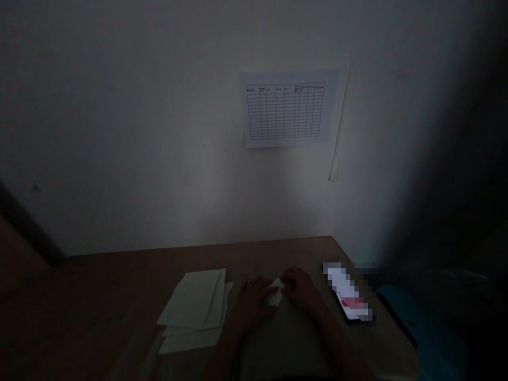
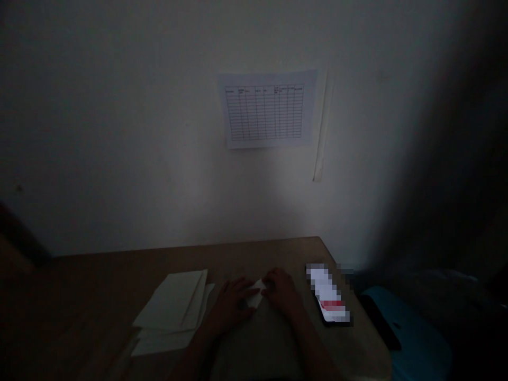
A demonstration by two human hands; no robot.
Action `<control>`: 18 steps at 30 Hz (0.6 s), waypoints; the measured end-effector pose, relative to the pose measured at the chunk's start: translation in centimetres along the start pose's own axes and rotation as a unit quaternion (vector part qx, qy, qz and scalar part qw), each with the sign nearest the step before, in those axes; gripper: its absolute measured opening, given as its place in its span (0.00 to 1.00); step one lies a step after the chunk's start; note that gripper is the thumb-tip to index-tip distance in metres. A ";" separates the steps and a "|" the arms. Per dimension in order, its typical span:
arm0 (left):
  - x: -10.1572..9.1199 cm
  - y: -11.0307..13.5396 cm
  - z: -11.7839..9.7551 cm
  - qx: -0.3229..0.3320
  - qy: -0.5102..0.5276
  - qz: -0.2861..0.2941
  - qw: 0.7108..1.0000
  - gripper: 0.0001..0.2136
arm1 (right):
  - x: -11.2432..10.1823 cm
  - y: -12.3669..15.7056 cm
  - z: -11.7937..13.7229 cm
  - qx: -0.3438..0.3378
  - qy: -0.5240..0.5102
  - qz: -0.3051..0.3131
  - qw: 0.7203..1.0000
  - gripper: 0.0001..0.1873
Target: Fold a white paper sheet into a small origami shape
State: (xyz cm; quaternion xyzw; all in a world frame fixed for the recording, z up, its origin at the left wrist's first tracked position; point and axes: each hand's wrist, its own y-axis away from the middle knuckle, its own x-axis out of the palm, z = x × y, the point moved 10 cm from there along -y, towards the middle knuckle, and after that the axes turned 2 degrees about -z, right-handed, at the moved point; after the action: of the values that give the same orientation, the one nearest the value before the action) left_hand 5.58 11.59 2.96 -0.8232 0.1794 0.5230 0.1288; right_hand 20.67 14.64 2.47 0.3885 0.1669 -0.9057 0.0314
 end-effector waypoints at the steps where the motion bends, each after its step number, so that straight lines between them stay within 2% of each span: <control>1: 0.0 0.0 0.0 -0.001 0.000 0.002 1.000 0.25 | 0.0 -0.1 0.0 -0.001 0.001 0.003 1.000 0.15; 8: 0.1 0.0 -0.1 0.003 -0.002 0.005 1.000 0.25 | -0.1 -0.5 0.0 -0.023 0.002 -0.015 1.000 0.11; 12: 0.4 0.0 0.2 0.006 0.003 0.004 1.000 0.25 | 0.5 -0.6 -0.3 -0.034 0.009 -0.002 0.999 0.11; 18: 0.4 0.0 0.3 0.009 0.009 -0.015 1.000 0.26 | 0.1 0.1 -0.1 -0.048 0.001 -0.026 0.998 0.12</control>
State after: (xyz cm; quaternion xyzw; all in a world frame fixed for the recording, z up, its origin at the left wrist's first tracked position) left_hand 5.48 11.61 2.47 -0.8291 0.1730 0.5122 0.1428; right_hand 20.67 14.54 2.28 0.3833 0.2204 -0.8966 0.0260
